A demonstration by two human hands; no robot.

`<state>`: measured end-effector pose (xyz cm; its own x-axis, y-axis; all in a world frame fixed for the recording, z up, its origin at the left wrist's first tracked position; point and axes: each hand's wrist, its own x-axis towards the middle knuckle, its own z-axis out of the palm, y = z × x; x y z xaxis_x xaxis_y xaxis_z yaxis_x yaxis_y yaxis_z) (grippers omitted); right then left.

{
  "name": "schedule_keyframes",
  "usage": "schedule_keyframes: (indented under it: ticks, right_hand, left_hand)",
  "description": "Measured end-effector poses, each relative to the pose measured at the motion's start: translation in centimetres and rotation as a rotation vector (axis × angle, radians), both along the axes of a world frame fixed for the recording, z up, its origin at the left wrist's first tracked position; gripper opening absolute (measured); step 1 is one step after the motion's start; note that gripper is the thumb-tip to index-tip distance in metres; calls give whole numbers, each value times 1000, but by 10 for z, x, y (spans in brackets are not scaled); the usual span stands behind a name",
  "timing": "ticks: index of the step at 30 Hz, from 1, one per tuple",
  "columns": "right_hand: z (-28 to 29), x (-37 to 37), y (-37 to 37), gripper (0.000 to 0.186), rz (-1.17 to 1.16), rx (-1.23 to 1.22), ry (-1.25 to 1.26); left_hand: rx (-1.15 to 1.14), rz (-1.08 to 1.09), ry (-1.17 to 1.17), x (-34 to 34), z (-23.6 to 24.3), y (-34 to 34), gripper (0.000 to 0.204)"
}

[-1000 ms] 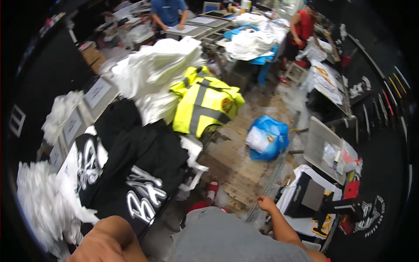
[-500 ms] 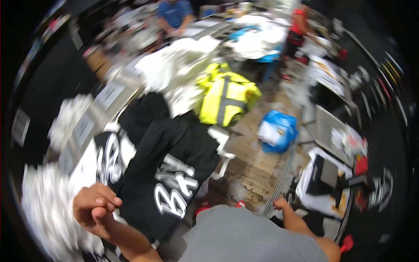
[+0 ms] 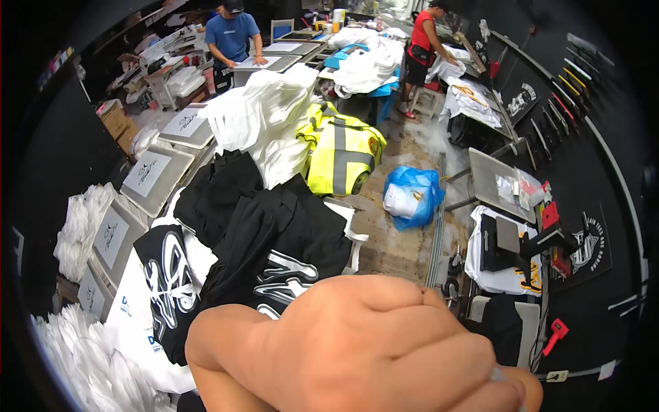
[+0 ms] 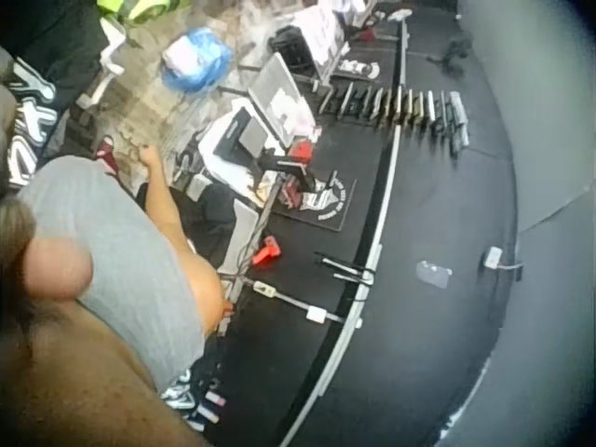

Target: The person positions black t-shirts onto a heat press, applies a logo transfer by hand, and operates the press to secure the design. The person then removes the shirts and places them onto a stack with others.

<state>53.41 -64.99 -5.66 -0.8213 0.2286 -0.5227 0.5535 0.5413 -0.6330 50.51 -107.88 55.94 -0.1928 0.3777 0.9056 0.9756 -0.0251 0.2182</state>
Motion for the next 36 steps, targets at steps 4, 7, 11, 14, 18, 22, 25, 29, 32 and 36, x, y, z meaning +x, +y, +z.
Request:
schedule_keyframes:
  ticks: [4, 7, 11, 14, 18, 22, 25, 29, 32, 36]
  right_hand:
    - [-61, 50, 45, 23, -12, 87, -274]
    - [-94, 96, 82, 19, 893, 416, -214]
    - [-83, 140, 86, 18, 556, 58, -229]
    - [-57, 144, 59, 18, 166, -94, -319]
    - [-43, 108, 25, 19, -331, -196, -333]
    - [-28, 55, 3, 24, -171, -112, -261]
    - [9, 13, -33, 34, 195, 62, -150]
    - [87, -52, -116, 31, 390, 145, 293]
    - [151, -100, -190, 20, 437, -11, 547]
    - [221, -160, -288, 14, 645, -147, 809]
  left_hand:
    - [-413, -125, -382, 23, 36, -22, 11]
    - [-165, 58, -455, 19, 4, -20, 22]
    - [-119, 515, 30, -45, -68, -56, 35]
    - [-139, 742, -365, -91, -109, -116, 28]
    - [-187, 951, -555, -129, -175, -175, 21]
    - [-562, 990, -767, -106, -274, -187, 28]
    - [-704, 1085, -693, -80, -327, -189, 44]
    - [-466, 1120, -644, -62, -352, -206, 39]
    - [-271, 1166, -819, -29, -356, -226, 27]
    - [-150, 1262, -870, 18, -363, -244, 22]
